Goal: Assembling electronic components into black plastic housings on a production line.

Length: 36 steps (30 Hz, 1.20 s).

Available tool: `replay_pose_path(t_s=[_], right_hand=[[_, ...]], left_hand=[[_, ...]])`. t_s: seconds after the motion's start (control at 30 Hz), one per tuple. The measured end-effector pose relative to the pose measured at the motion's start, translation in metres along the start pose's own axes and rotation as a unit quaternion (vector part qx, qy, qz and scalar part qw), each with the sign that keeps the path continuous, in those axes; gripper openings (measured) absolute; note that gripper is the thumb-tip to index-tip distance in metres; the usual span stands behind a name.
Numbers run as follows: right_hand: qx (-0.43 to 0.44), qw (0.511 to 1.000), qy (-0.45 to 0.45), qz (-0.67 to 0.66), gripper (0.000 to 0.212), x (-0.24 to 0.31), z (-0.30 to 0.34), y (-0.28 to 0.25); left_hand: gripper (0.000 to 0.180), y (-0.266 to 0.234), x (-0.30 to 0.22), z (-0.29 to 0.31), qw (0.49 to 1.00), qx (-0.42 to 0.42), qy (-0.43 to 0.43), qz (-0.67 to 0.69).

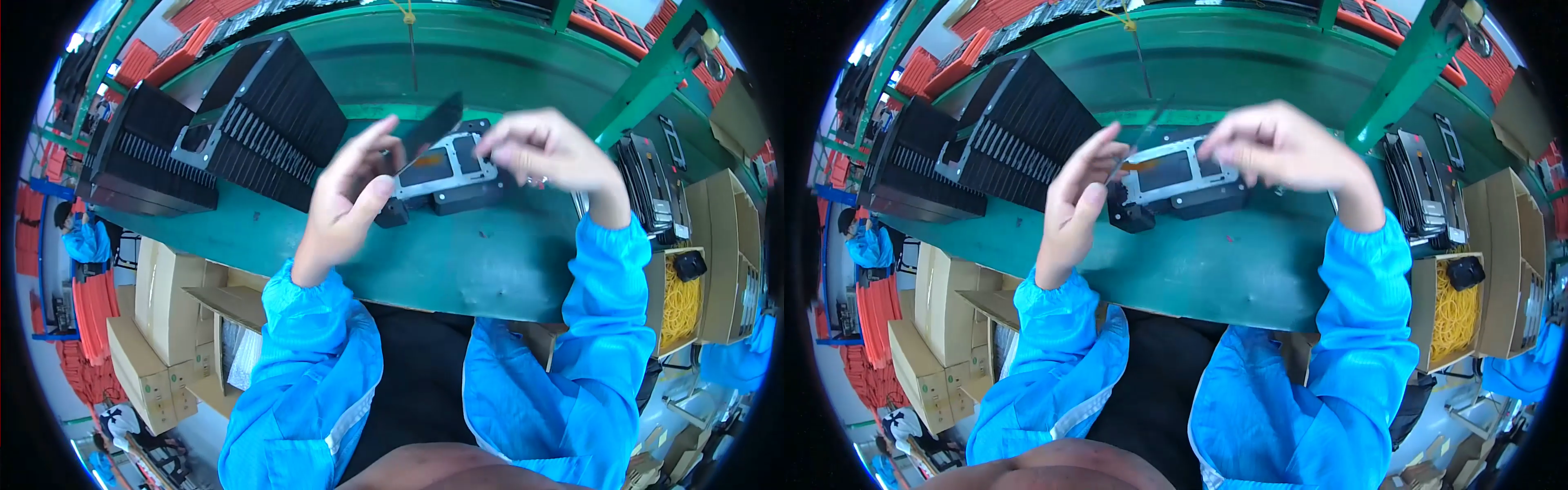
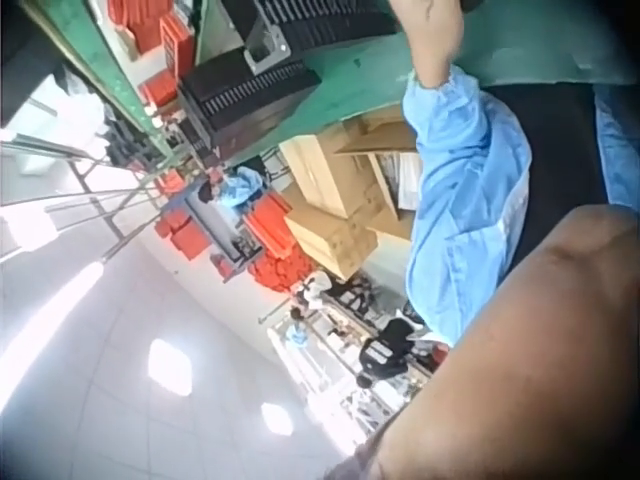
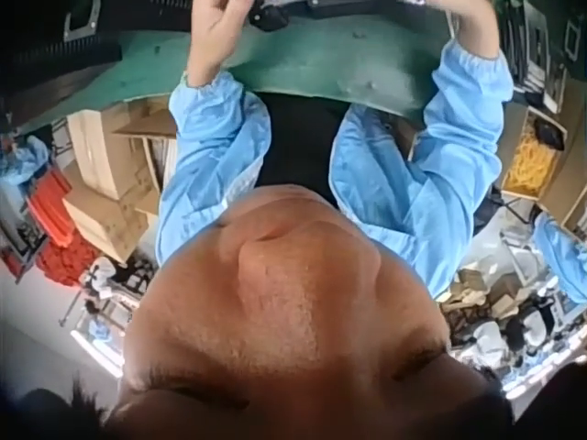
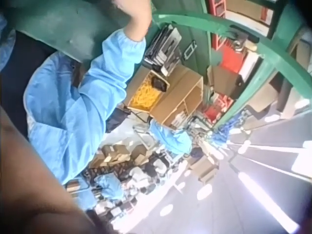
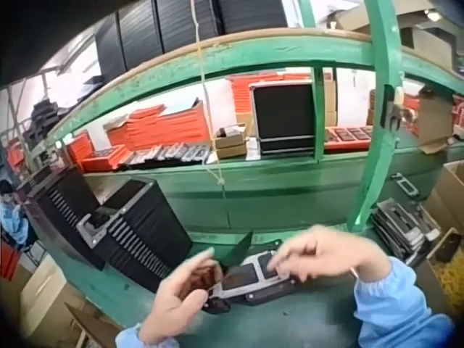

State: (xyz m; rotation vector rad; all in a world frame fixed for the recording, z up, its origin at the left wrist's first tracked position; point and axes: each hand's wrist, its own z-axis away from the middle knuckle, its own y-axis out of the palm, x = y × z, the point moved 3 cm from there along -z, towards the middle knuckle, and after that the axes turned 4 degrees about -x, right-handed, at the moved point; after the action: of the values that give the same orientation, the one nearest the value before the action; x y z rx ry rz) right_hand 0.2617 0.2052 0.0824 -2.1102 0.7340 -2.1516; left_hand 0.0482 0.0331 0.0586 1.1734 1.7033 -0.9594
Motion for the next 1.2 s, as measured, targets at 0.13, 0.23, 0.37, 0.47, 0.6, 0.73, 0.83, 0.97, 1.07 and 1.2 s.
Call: replay_pose_path(t_s=[0.13, 0.23, 0.37, 0.47, 0.6, 0.73, 0.83, 0.97, 1.07, 1.2], right_hand=[[-0.163, 0.982, 0.051, 0.076, 0.029, -0.047, -0.005, -0.043], [-0.198, 0.971, 0.079, 0.108, 0.034, -0.057, -0.008, -0.048], [-0.188, 0.971, 0.123, 0.081, 0.045, -0.057, -0.006, -0.038], [-0.193, 0.968, 0.149, 0.063, 0.052, -0.055, -0.004, -0.033], [-0.17, 0.959, 0.222, 0.036, 0.062, -0.054, -0.003, -0.03], [-0.072, 0.974, 0.21, 0.044, 0.068, -0.065, -0.003, -0.024], [-0.037, 0.971, 0.203, 0.122, 0.069, -0.068, -0.004, -0.021], [-0.035, 0.974, 0.185, 0.128, 0.064, -0.068, -0.008, -0.008], [-0.036, 0.965, 0.21, 0.153, 0.061, -0.055, -0.012, -0.008], [-0.053, 0.962, 0.196, 0.181, 0.058, -0.074, -0.01, -0.002]], left_hand=[[0.077, -0.008, -0.001, -0.013, 0.941, -0.013, 0.093, -0.325], [0.079, 0.001, 0.007, -0.023, 0.933, 0.008, 0.092, -0.349], [0.079, 0.02, 0.019, -0.029, 0.929, 0.029, 0.086, -0.358], [0.08, 0.032, 0.024, -0.036, 0.931, 0.027, 0.082, -0.355], [0.081, 0.041, 0.027, -0.041, 0.93, 0.011, 0.083, -0.358], [0.083, 0.045, 0.025, -0.041, 0.914, 0.024, 0.113, -0.39], [0.084, 0.044, 0.022, -0.033, 0.898, 0.035, 0.144, -0.415], [0.085, 0.037, 0.022, -0.025, 0.883, 0.036, 0.151, -0.443], [0.086, 0.03, 0.025, -0.024, 0.898, 0.014, 0.134, -0.42], [0.086, 0.03, 0.027, -0.021, 0.901, 0.018, 0.141, -0.409]])
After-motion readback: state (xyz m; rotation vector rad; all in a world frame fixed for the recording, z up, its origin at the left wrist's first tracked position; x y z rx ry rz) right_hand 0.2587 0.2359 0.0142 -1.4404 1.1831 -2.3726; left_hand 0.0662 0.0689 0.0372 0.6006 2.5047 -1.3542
